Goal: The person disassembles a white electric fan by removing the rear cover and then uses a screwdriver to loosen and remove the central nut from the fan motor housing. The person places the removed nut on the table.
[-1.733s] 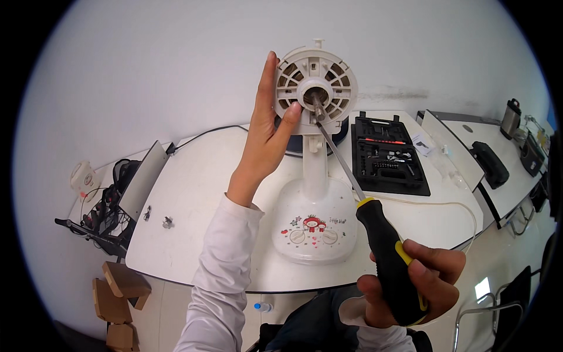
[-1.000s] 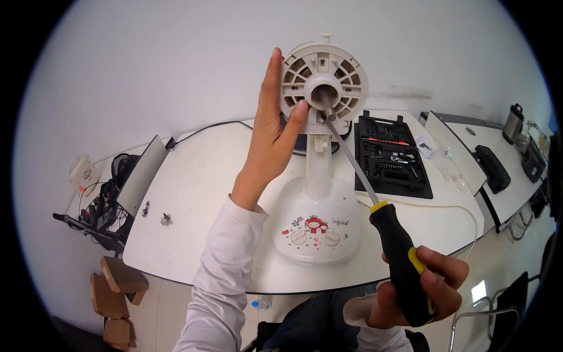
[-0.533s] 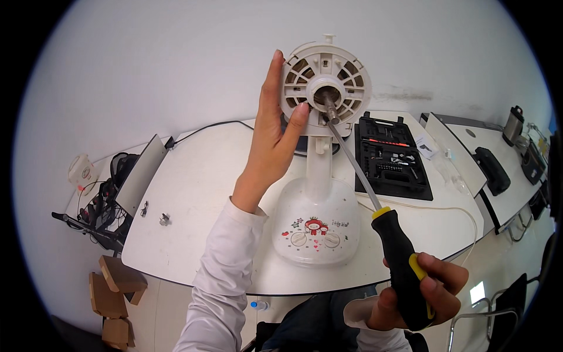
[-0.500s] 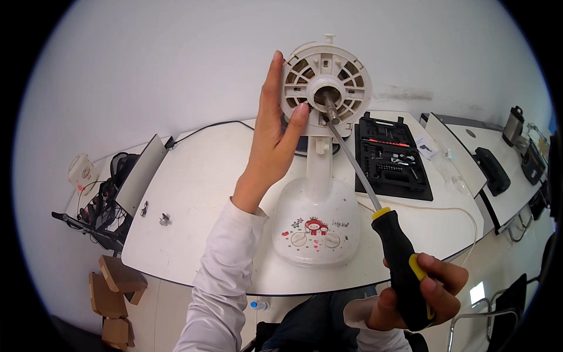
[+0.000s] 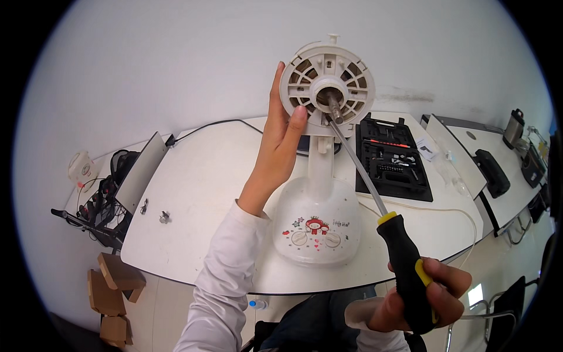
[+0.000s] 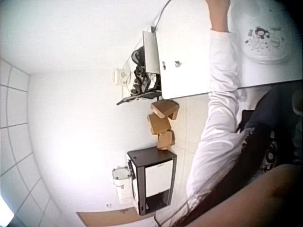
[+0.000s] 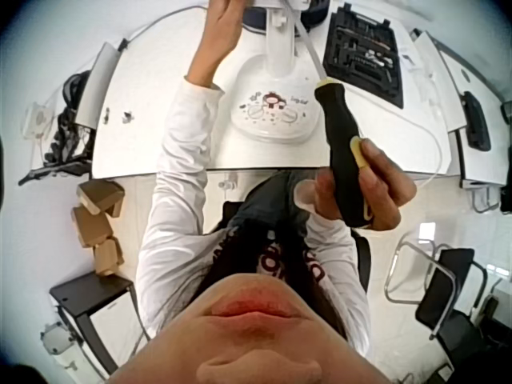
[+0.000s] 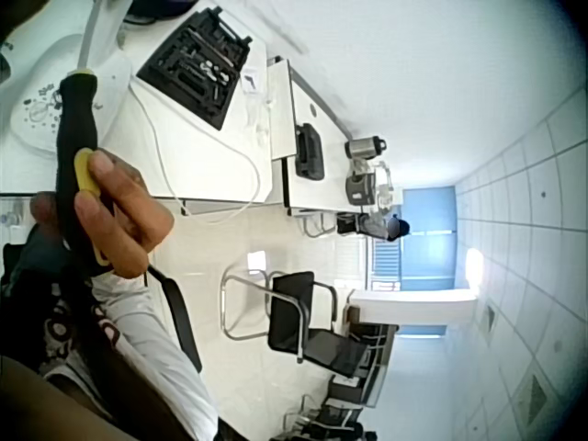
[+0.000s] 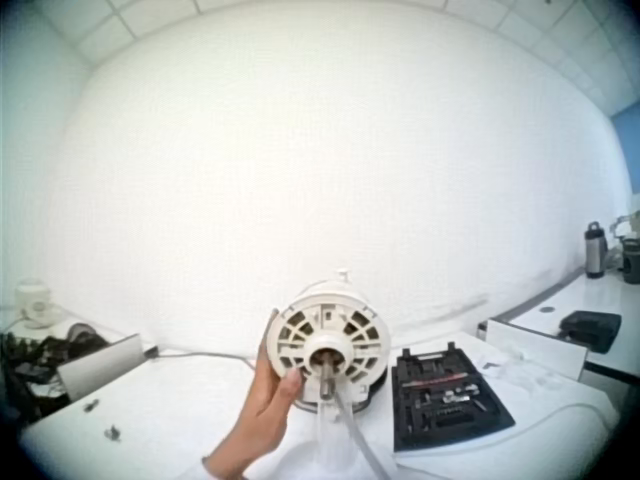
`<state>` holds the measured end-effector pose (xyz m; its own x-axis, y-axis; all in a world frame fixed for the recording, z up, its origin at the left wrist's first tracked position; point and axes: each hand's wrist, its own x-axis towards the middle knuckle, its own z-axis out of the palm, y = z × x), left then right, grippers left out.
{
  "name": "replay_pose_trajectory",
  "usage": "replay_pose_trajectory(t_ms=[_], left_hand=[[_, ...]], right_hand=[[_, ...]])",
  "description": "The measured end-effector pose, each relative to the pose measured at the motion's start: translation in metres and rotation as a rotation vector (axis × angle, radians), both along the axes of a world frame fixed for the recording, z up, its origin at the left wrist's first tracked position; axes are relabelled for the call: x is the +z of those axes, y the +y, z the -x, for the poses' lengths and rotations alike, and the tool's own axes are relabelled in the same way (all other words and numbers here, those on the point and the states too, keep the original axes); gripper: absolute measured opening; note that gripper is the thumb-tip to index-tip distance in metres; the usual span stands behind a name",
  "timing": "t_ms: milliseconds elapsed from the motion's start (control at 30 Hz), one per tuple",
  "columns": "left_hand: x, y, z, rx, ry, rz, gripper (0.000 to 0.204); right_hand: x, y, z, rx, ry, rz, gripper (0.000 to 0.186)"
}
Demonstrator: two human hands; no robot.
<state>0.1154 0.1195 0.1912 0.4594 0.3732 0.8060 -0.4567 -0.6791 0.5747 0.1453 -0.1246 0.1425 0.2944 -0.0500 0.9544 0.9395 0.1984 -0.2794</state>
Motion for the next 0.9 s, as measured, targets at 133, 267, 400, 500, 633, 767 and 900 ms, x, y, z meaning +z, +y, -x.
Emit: replay_pose_trajectory(t_ms=[133,267,400,500,633,767,900], left_hand=[[-0.002,0.002,-0.001,0.027,-0.012,-0.030,0.063],[-0.001,0.001,0.000,-0.001,0.004,0.005,0.064],[-0.003,0.002,0.000,0.033,-0.001,-0.006,0.064],[-0.002,0.001,-0.001,0.035,-0.010,-0.007,0.064],[-0.002,0.000,-0.002,0.026,-0.019,0.001,0.064],[-0.002,0.000,-0.001,0.023,-0.019,0.010,0.064],[-0.003,0.002,-0.003,0.022,-0.033,0.000,0.064]], right_hand=[[-0.003,-0.008,-0.007,0.052,-0.029,0.119,0.038],[-0.005,-0.008,-0.008,0.050,-0.036,0.123,0.038],[-0.005,-0.009,-0.009,0.084,-0.058,0.109,0.039],[-0.005,-0.008,-0.014,0.113,-0.083,0.105,0.048],[-0.006,-0.009,-0.016,0.106,-0.094,0.115,0.051],[-0.006,-0.008,-0.011,0.072,-0.068,0.133,0.040],[-0.007,-0.008,-0.012,0.070,-0.064,0.123,0.040]])
